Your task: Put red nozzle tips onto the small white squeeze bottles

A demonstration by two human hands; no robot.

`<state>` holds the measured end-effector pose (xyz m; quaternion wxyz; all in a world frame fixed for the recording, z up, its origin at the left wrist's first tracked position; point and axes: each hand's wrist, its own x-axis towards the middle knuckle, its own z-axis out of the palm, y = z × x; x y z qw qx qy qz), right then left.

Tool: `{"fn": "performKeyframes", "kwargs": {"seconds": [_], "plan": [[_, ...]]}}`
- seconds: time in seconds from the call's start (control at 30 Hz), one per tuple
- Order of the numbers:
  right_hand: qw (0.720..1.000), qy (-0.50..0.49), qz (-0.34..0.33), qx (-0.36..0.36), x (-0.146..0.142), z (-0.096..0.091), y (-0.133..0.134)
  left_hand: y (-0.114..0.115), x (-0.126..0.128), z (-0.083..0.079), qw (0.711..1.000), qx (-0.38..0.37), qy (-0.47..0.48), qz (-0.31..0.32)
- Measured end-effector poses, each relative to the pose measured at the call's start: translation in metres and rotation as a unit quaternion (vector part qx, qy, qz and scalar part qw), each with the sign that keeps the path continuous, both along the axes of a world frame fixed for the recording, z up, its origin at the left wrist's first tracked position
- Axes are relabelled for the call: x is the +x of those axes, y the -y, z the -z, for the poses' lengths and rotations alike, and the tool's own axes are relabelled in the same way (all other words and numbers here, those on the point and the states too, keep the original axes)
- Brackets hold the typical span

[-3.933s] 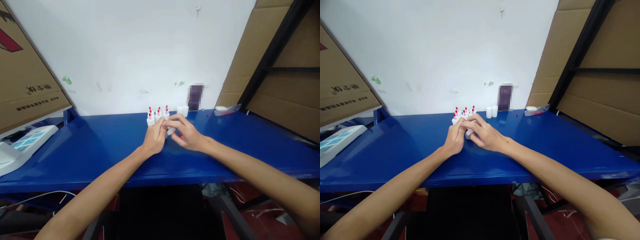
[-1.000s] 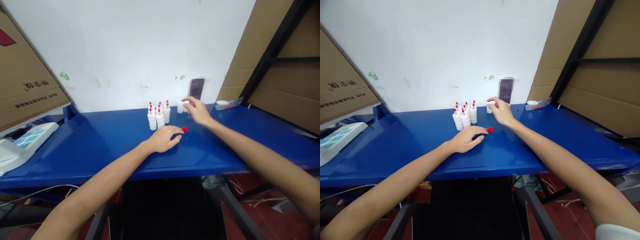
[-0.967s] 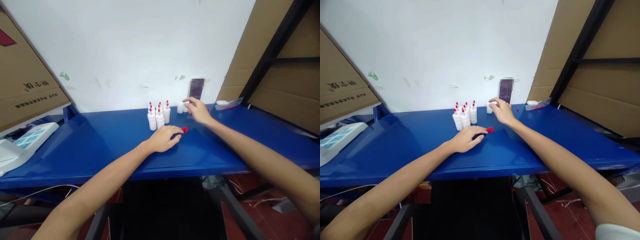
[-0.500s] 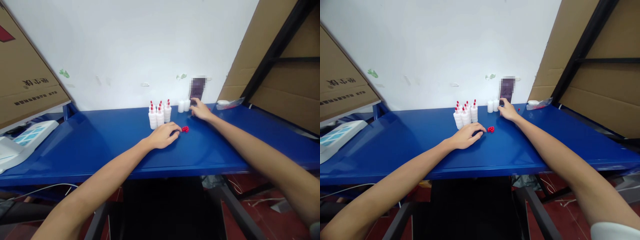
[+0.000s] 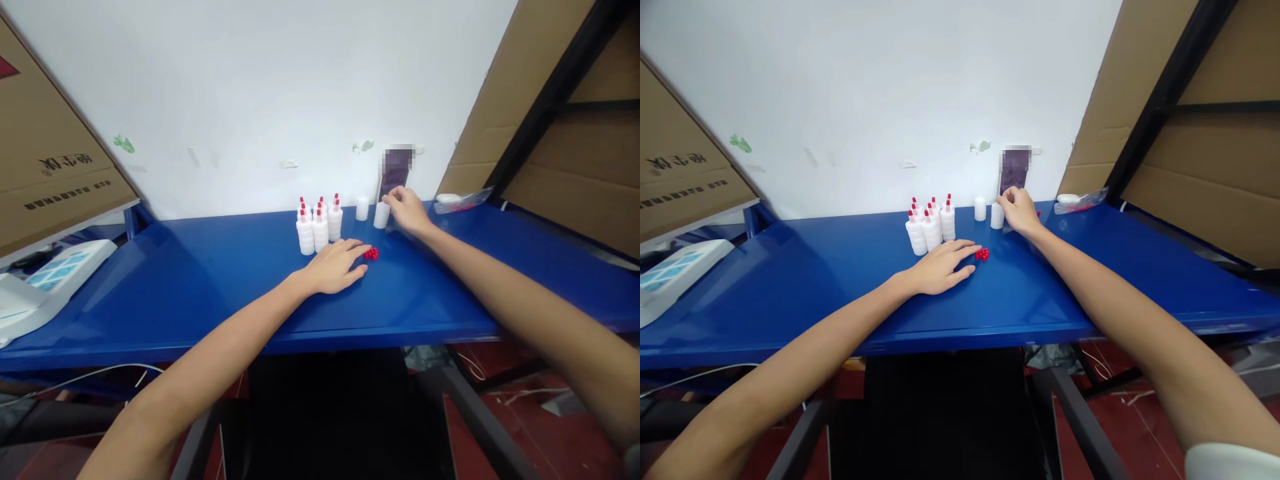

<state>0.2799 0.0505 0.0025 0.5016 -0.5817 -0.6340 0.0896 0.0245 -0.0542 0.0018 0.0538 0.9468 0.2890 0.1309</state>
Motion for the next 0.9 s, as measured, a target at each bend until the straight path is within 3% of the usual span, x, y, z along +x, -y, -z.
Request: {"fn": "performKeyframes", "kwargs": {"seconds": [0.1,0.27,0.6,0.9], "plan": [[1.0,0.002,0.01,0.0,-0.0019,-0.0012,0.0031,-0.0001,0.0003,-0.0002,1.0,0.001,-0.027,0.0],[0.998,-0.025,-0.035,-0.035,-0.0013,0.0024,0.0059,0.0014,0.0018,-0.0031,0.998,-0.01,-0.056,-0.003],[0.988,-0.058,-0.126,-0.063,-0.0005,0.0084,0.0041,-0.002,0.0031,-0.0001,0.999,0.002,-0.054,-0.004],[0.978,-0.086,-0.163,-0.097,-0.0009,0.0058,0.0067,0.0011,0.0014,-0.0012,0.999,0.02,-0.047,0.005]]}}
